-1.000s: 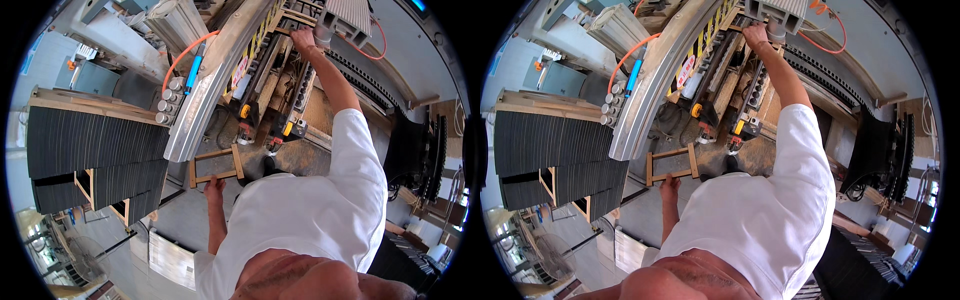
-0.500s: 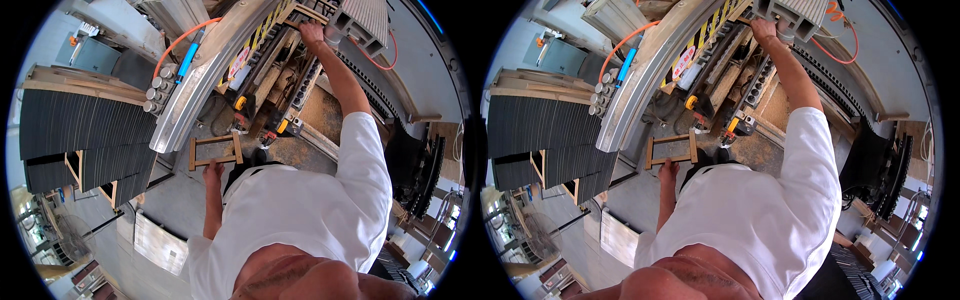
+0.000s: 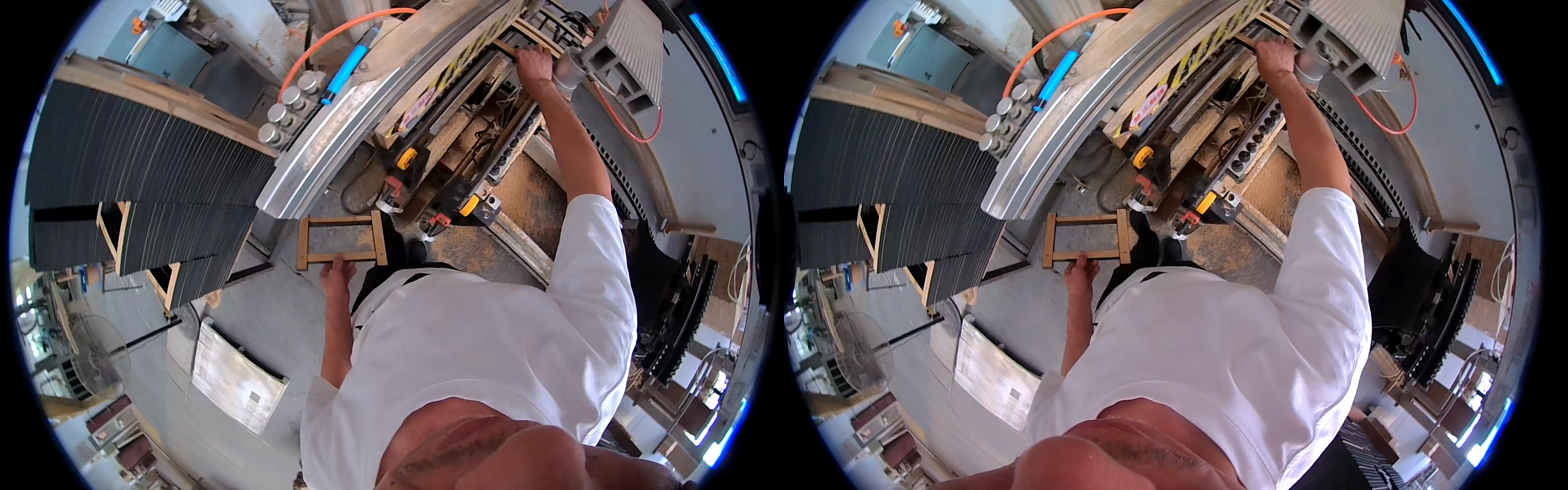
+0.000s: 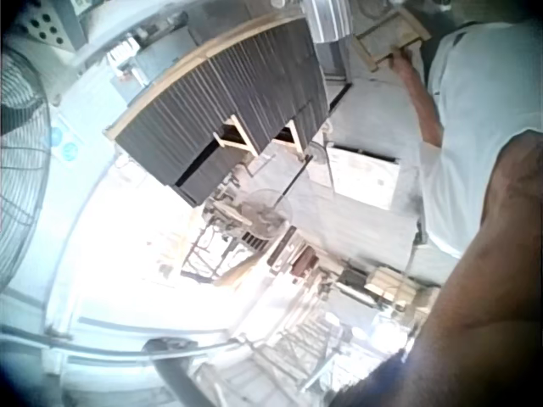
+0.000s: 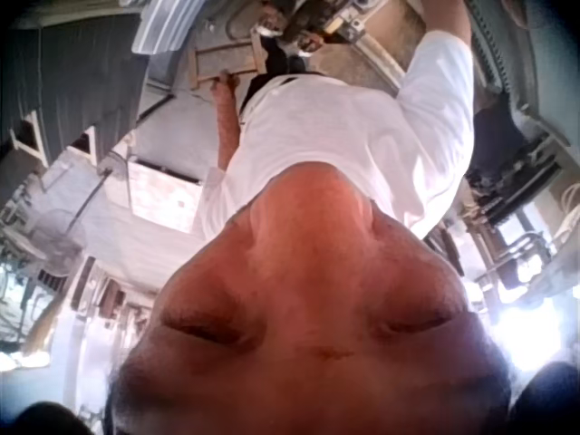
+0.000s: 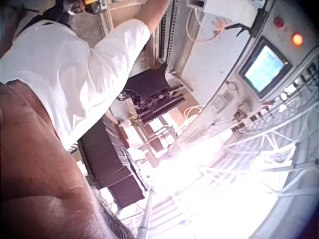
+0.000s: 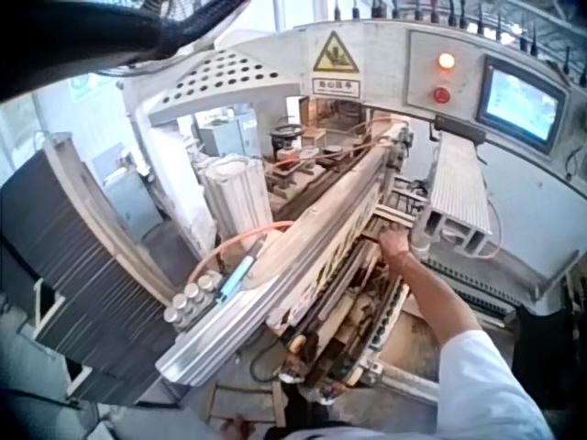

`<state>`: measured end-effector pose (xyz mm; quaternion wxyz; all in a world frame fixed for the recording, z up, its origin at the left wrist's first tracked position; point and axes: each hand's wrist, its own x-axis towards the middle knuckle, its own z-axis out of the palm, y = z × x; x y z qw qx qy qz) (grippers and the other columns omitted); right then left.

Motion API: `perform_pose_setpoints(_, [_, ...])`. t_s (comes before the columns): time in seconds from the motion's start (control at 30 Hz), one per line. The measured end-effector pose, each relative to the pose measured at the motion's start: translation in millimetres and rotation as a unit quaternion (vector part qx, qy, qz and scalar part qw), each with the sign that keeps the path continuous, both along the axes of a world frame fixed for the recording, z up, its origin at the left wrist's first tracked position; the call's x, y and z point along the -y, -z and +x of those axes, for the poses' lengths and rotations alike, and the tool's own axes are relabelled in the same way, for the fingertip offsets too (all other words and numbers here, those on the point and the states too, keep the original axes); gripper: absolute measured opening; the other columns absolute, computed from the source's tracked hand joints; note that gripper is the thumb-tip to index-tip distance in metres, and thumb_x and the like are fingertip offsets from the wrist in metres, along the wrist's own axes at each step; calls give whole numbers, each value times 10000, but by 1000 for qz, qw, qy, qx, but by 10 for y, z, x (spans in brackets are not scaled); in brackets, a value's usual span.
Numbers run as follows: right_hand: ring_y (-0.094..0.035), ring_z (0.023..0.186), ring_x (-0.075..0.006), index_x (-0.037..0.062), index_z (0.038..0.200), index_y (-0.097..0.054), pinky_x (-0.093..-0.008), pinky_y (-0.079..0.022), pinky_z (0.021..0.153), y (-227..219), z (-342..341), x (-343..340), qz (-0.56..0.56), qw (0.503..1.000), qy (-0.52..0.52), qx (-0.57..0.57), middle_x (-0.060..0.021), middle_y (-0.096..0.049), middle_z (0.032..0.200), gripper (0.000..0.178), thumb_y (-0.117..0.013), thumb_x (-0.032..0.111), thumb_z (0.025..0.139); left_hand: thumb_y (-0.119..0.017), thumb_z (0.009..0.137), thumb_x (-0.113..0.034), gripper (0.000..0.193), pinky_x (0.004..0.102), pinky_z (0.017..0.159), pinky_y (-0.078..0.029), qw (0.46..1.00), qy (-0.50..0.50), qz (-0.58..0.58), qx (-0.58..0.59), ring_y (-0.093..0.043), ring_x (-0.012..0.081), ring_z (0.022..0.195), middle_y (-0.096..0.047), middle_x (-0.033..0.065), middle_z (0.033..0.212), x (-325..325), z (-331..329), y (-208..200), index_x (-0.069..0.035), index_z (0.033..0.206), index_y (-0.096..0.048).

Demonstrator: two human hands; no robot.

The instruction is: The person repeatedly picks up small wooden frames from a conveyor belt, places them onto a jig on a workbench, and then returns them to the belt. The task involves handling the frames one at a time in a repetitive loop.

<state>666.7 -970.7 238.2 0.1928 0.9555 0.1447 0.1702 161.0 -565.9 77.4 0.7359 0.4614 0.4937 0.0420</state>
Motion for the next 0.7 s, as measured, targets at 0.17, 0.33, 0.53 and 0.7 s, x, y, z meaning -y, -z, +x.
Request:
perform_pose_setpoints(0.17, [-588, 973, -280, 139, 920, -676, -431, -424, 871, 3, -42, -58, 15, 1000, 4, 1, -78, -650, 958, 178, -553, 95, 800, -666, 858, -229, 229, 283, 636, -554, 1000, 6, 26, 10, -644, 150, 729, -641, 43, 847, -167, -265, -53, -38, 969, -606])
perform_pose_setpoints(0.33, [-630, 976, -326, 111, 961, -666, -449, -507, 815, -54, 121, -43, 21, 993, 81, -85, -124, -662, 1030, 182, -554, 140, 820, -629, 887, -184, 213, 285, 641, -542, 990, 16, 89, 106, -629, 148, 736, -635, 73, 839, -387, -533, -637, 21, 939, -600])
perform_pose_setpoints(0.53, [-618, 1012, -326, 100, 1155, -631, -406, -481, 830, -339, -450, -441, 321, 946, -44, -7, -162, -651, 1081, 390, -567, 341, 855, -609, 911, -225, 220, 289, 723, -517, 970, 5, 212, 123, -617, 121, 785, -644, 32, 869, -1271, -1402, -1084, -27, 1004, -632])
perform_pose_setpoints(0.7, [-646, 937, -219, 16, 1069, -658, -326, -508, 819, -862, -2592, -1734, 477, 850, -223, 5, -120, -675, 1044, 225, -609, 160, 904, -593, 927, -250, 234, 290, 716, -519, 937, -160, 220, 219, -616, 121, 802, -653, 6, 919, -2344, -2361, -1589, -70, 1069, -639])
